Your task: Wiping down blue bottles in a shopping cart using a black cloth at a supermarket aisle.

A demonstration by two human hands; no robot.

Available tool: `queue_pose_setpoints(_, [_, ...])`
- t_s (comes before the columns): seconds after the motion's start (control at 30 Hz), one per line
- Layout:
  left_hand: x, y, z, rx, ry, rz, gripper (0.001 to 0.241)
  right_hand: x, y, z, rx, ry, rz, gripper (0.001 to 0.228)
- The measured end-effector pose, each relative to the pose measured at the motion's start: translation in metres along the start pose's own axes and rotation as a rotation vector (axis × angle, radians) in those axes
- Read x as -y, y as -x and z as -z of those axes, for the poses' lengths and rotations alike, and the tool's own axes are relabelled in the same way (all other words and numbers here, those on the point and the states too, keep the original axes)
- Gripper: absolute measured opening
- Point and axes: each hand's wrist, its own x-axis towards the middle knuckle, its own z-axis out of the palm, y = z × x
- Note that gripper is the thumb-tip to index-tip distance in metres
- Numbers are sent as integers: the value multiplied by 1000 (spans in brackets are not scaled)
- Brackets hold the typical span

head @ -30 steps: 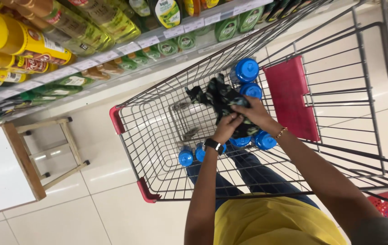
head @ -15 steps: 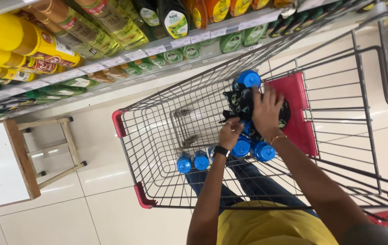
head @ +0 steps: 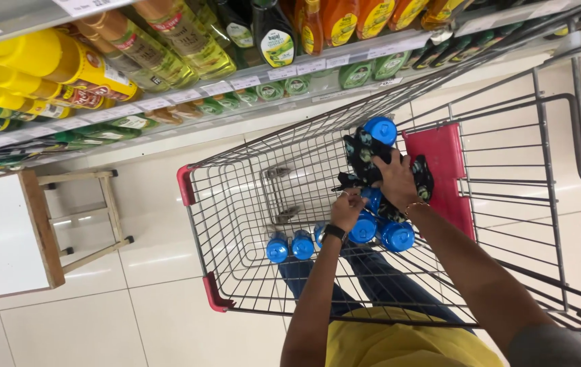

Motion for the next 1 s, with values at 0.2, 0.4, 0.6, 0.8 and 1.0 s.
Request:
queue_pose_setpoints(0.2, [18, -12, -1, -39, -28, 7, 45, -2, -2, 19, 126, -16, 274, 64])
queue_pose_setpoints(0.4, [1, -7, 13, -301, -80, -125, 93, 10, -10, -5, 149, 91, 713, 37])
queue_pose_setpoints(0.6, [-15, 5, 30, -301, -209, -262, 86, 21, -6, -22, -73, -475, 455, 23])
queue_pose_setpoints(0.8, [-26, 5, 24, -74, -91, -59, 25, -22, -17, -73, -128, -616, -147, 19])
queue_pose_setpoints(1.0, [65, -27, -25, -119, -276, -164, 21, 35, 6, -20, -12, -297, 105, 59])
